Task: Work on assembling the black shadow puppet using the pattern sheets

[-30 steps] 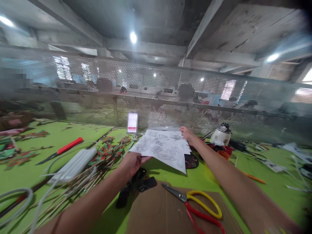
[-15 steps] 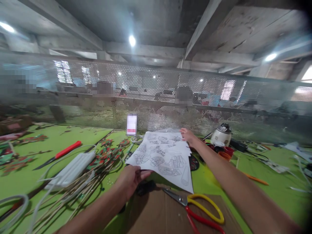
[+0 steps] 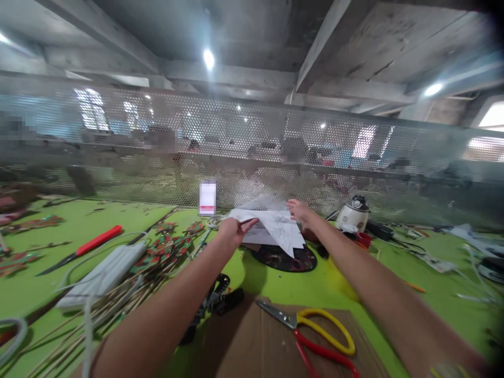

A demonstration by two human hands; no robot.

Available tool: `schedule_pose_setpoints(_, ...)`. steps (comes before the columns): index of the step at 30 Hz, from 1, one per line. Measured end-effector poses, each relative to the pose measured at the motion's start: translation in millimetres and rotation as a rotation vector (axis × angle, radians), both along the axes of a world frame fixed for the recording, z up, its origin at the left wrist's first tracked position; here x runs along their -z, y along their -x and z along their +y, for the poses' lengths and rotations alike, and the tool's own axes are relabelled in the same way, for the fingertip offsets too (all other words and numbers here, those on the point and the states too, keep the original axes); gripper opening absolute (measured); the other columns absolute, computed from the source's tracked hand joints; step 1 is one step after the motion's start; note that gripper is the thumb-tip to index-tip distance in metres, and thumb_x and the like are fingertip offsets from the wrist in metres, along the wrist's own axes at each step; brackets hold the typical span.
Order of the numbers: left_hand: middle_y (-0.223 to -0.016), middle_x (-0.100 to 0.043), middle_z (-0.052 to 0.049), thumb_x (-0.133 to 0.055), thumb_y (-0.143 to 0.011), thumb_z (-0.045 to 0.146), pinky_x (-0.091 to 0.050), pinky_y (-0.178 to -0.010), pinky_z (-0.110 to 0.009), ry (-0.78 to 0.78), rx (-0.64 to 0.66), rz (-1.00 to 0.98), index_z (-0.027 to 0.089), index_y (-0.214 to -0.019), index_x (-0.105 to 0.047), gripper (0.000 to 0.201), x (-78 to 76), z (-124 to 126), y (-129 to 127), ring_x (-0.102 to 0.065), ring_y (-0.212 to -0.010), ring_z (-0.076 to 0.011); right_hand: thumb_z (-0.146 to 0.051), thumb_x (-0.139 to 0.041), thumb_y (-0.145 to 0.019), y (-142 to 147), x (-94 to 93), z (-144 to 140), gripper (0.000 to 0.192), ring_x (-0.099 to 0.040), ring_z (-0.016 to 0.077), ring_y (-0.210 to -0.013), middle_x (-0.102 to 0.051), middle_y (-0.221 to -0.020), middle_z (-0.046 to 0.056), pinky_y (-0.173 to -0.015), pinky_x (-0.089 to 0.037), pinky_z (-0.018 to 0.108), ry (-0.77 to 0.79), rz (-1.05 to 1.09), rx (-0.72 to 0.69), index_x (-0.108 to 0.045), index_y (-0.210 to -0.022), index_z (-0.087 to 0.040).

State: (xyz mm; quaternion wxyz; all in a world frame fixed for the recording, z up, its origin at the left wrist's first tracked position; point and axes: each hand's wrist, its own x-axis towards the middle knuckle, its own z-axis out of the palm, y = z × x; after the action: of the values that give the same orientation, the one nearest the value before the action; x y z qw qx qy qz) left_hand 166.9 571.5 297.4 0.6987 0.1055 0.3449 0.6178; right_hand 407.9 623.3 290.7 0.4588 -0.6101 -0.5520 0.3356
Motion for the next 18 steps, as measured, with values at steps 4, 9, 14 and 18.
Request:
schedule_pose_setpoints(4,-0.116,-0.057,-0.021,-0.029,-0.078,-0.009,-0.064,-0.060,-0.036,0.008,0.020,-0.042,0.012,-0.128,-0.042,0.056,-13.1,21,-9,-0.064,-0.106,-0.0345,-0.034,-0.057,-0.092,-5,1.8,3,0.035,-0.060,0.0216,-0.102,-0.058,-0.122,0.009,-0.085,-0.053,0.043,0.005,-0.036,-0.028,-0.055,-0.122,-0.017)
schedule_pose_setpoints(9,-0.112,-0.054,-0.019,-0.033,-0.085,-0.001,-0.063,-0.068,-0.042,0.011,0.061,-0.035,0.015,-0.121,-0.042,0.041,-12.6,34,-14,-0.060,-0.113,-0.0348,-0.033,-0.057,-0.092,-5,5.5,-3,0.034,-0.061,0.0212,-0.101,-0.058,-0.121,0.009,-0.084,-0.053,0.042,0.020,-0.134,-0.009,-0.055,-0.122,-0.017)
schedule_pose_setpoints(14,-0.112,-0.053,-0.015,-0.042,-0.089,0.012,-0.059,-0.074,-0.054,-0.006,0.114,-0.031,0.019,-0.110,-0.045,0.023,-8.1,44,-23,-0.057,-0.115,-0.0354,-0.029,-0.056,-0.092,0,0.7,-21,0.028,-0.062,0.0207,-0.097,-0.062,-0.115,0.009,-0.084,-0.053,0.041,-0.069,-0.318,0.045,-0.059,-0.117,-0.015)
schedule_pose_setpoints(18,-0.113,-0.055,-0.018,-0.041,-0.090,0.014,-0.061,-0.069,-0.050,0.002,0.169,-0.077,0.018,-0.112,-0.043,0.022,-15.6,53,-25,-0.061,-0.108,-0.0353,-0.016,-0.047,-0.088,24,7.5,-64,0.025,-0.063,0.0243,-0.098,-0.069,-0.100,0.010,-0.091,-0.048,0.041,-0.251,-0.532,0.027,-0.068,-0.102,-0.015)
